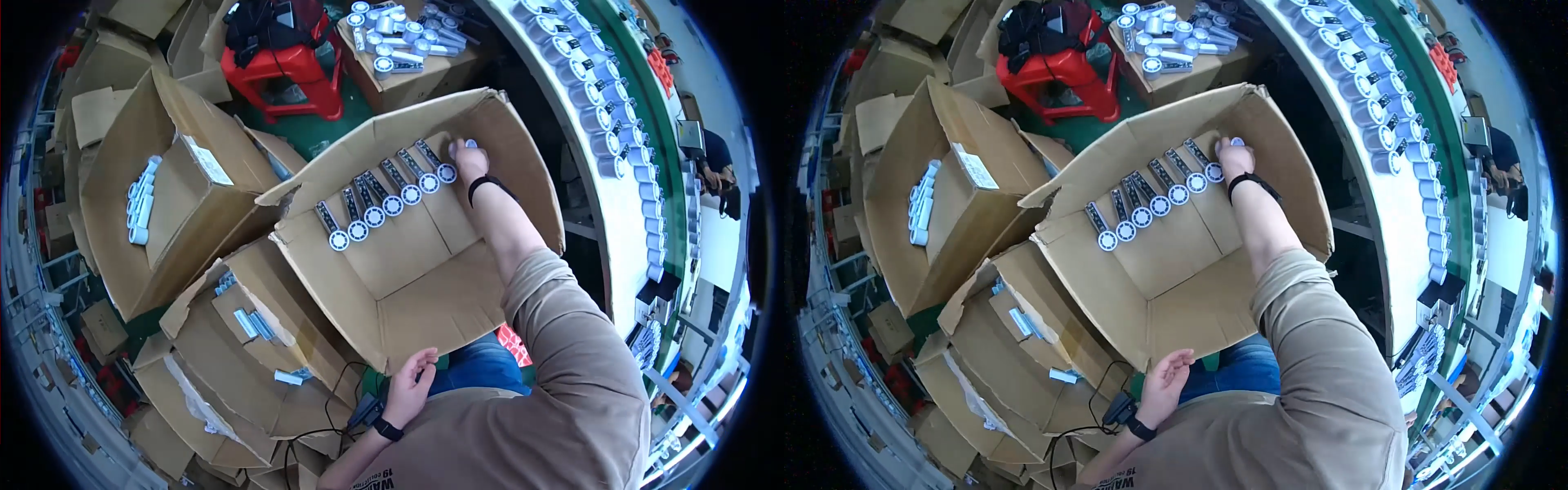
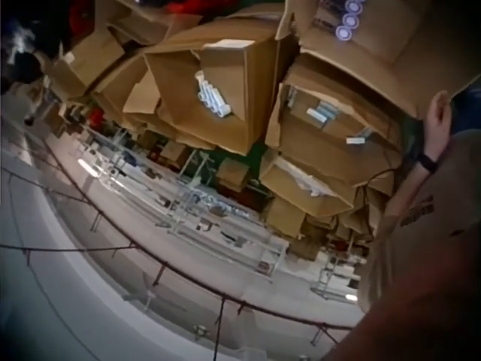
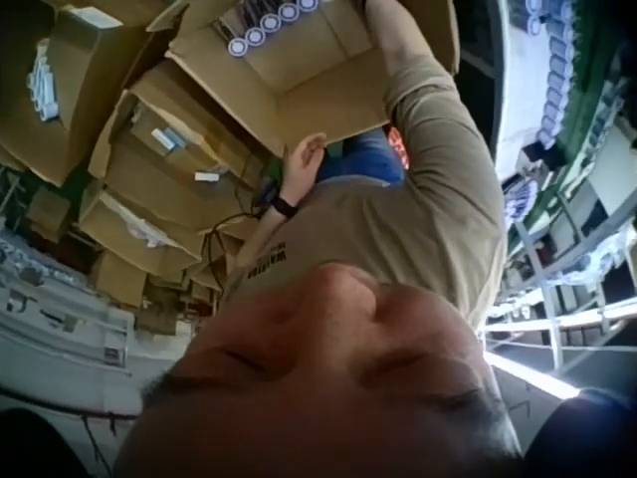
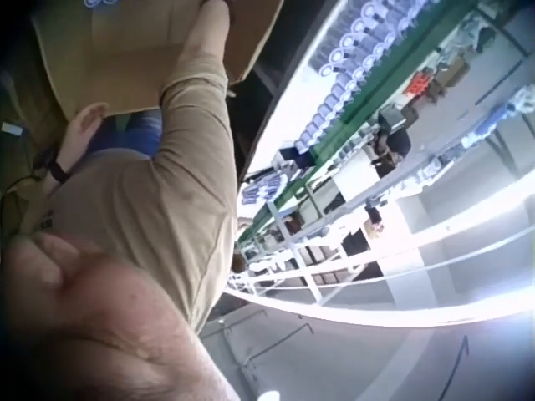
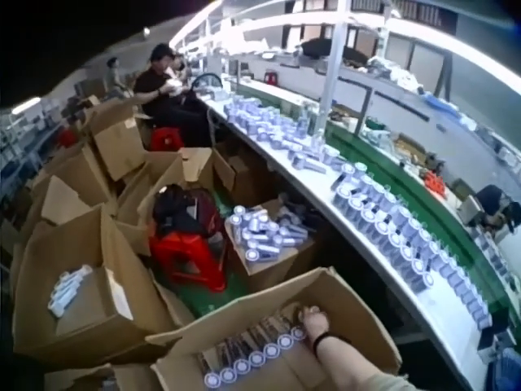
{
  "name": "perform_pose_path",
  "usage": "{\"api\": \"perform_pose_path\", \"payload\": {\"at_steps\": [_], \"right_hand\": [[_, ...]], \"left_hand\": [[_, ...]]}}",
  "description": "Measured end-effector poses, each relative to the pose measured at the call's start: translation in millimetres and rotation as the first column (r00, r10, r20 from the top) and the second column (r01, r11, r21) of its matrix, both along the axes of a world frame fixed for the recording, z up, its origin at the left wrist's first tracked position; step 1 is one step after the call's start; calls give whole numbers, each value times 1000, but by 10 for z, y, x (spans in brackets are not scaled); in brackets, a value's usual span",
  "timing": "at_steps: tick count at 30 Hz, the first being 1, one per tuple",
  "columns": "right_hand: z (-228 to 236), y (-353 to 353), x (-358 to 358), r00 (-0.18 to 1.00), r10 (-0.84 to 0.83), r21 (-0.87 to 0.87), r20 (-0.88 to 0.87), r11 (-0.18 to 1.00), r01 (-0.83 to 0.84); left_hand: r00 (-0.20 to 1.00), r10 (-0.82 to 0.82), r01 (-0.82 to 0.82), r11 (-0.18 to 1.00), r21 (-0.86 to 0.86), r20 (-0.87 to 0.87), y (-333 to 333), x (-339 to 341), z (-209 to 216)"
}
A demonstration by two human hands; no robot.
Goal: The person picks up electronic devices from a table and arranges them in rows inside a cardboard box. After filling a layer, the person places a cardboard divider over them and continues to fill the box with more devices.
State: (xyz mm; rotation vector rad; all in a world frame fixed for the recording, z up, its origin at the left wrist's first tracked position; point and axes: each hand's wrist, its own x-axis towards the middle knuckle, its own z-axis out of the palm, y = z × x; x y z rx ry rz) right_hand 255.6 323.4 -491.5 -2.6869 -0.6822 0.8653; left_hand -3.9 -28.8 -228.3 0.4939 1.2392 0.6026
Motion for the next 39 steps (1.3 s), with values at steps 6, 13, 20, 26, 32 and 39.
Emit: {"api": "perform_pose_path", "payload": {"at_steps": [6,13,20,26,32,39], "right_hand": [[-2169,166,1115,973,-164,282,-162,937,205],[-1742,295,-637,995,-80,-94,-59,993,75],[366,-37,-27,946,229,49,-229,973,-223],[2386,-1121,213,675,298,426,-675,904,26],[2719,-1078,2076,885,102,537,454,761,-364],[2659,-820,2747,761,193,194,620,902,-387]], "left_hand": [[965,-223,234,970,-72,135,194,-178,-167],[988,-146,151,976,-156,40,39,-436,-226],[971,-142,150,988,-30,195,232,-72,83],[975,24,-13,999,-50,219,359,341,445],[936,164,-180,983,22,311,890,764,1240],[657,527,-750,525,401,539,1560,118,2823]]}}
